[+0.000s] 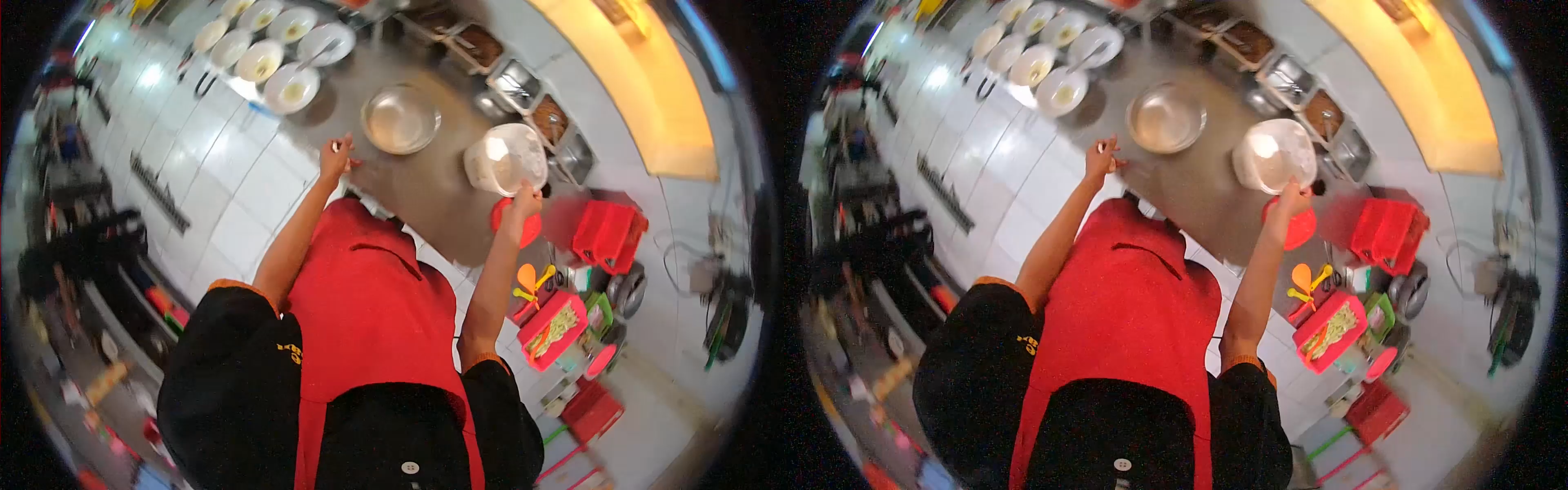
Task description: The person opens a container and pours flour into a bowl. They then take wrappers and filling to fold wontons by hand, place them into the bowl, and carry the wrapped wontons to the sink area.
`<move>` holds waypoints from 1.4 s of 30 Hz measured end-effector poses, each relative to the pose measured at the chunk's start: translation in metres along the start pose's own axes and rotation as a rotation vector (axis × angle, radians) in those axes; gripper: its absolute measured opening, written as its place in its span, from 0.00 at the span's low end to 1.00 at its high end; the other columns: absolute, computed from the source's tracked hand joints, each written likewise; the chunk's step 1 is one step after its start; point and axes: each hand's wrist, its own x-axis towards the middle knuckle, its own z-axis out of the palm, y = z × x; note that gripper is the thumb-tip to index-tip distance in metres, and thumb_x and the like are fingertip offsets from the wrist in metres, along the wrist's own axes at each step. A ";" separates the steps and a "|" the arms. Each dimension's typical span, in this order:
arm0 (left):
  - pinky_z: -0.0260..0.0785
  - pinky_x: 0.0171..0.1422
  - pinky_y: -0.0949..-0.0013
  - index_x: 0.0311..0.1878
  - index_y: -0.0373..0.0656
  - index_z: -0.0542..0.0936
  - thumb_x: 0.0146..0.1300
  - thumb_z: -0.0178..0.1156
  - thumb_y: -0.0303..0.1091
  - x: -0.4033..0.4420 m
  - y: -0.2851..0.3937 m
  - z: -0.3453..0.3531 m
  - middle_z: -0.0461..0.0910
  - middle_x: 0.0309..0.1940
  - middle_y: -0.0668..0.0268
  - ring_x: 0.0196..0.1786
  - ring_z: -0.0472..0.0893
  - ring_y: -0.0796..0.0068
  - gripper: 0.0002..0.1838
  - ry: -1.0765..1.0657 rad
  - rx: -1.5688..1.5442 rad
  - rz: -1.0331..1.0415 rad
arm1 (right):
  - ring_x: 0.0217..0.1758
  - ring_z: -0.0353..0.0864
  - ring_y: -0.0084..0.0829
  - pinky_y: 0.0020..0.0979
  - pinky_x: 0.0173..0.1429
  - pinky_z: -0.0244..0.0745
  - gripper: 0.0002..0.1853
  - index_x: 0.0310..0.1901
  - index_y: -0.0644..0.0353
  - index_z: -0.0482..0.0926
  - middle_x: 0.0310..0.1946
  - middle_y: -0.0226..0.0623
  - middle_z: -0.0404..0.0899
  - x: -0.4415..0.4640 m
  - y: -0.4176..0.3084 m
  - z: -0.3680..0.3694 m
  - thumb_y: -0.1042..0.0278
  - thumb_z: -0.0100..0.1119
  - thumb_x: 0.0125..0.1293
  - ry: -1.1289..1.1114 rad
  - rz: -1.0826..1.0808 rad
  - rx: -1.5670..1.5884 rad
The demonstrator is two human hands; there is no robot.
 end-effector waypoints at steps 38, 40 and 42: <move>0.69 0.27 0.76 0.39 0.39 0.77 0.68 0.59 0.32 -0.028 -0.369 -0.448 0.78 0.28 0.68 0.31 0.77 0.82 0.06 0.331 0.019 -0.469 | 0.49 0.78 0.51 0.46 0.60 0.69 0.19 0.48 0.62 0.79 0.43 0.46 0.81 -0.414 0.521 0.263 0.63 0.67 0.57 -1.370 -1.061 -0.897; 0.67 0.27 0.75 0.40 0.39 0.77 0.68 0.59 0.33 -0.022 -0.395 -0.436 0.77 0.27 0.69 0.30 0.75 0.85 0.07 0.256 0.080 -0.409 | 0.50 0.78 0.52 0.46 0.61 0.68 0.21 0.50 0.63 0.79 0.44 0.47 0.81 -0.411 0.542 0.293 0.62 0.67 0.57 -1.345 -1.196 -0.874; 0.67 0.27 0.75 0.39 0.38 0.76 0.68 0.60 0.33 -0.016 -0.407 -0.421 0.77 0.27 0.69 0.28 0.74 0.85 0.08 0.233 0.007 -0.462 | 0.53 0.78 0.52 0.46 0.63 0.66 0.23 0.52 0.65 0.78 0.48 0.48 0.81 -0.403 0.566 0.311 0.61 0.66 0.57 -1.489 -1.093 -1.113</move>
